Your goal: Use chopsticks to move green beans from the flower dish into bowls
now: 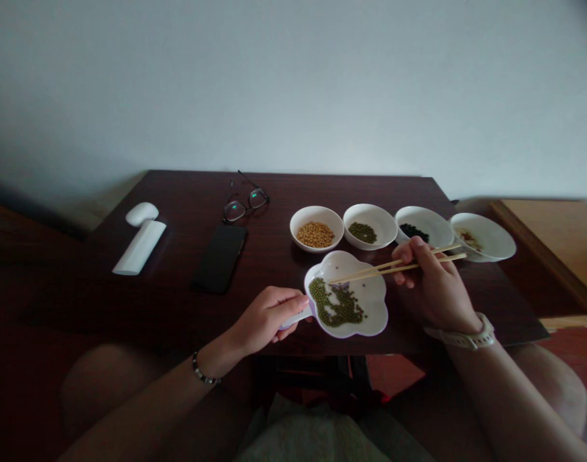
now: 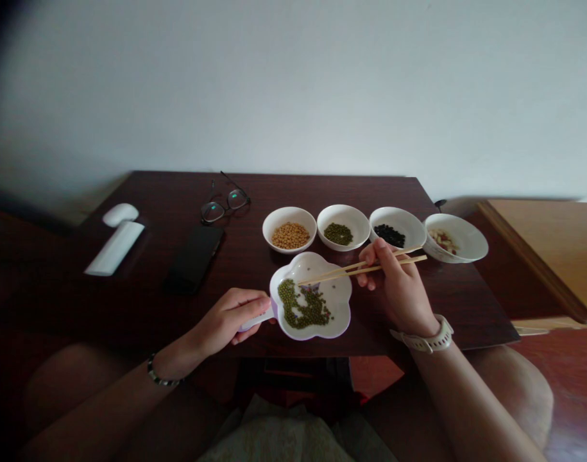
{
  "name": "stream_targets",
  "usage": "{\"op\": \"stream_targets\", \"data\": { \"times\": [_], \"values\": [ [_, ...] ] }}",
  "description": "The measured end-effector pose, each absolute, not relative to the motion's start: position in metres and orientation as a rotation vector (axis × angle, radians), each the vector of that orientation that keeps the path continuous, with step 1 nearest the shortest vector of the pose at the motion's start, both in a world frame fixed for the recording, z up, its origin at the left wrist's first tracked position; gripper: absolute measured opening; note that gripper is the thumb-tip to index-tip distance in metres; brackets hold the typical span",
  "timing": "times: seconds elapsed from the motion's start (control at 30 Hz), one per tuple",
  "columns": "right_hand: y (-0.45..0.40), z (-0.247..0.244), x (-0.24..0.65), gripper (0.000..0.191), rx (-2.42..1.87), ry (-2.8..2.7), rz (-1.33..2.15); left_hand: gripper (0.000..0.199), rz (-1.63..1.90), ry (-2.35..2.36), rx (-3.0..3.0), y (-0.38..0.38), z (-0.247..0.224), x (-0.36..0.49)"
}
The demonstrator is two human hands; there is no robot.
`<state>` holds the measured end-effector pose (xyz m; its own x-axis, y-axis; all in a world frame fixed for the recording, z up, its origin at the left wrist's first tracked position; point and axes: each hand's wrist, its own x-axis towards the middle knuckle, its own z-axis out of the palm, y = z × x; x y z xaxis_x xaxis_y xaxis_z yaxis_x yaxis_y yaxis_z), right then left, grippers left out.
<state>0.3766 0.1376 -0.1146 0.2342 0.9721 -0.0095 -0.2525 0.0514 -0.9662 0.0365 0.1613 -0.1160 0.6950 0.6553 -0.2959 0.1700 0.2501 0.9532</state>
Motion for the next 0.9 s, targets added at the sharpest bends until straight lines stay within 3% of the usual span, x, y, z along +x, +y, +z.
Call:
{"op": "stream_targets", "data": {
  "times": [0.9],
  "values": [
    [0.1369,-0.1163,0.3763,0.045,-1.155,-0.886,1.176,0.050,0.401,0.783,1.287,0.1605,-0.1151,0.0396]
  ]
}}
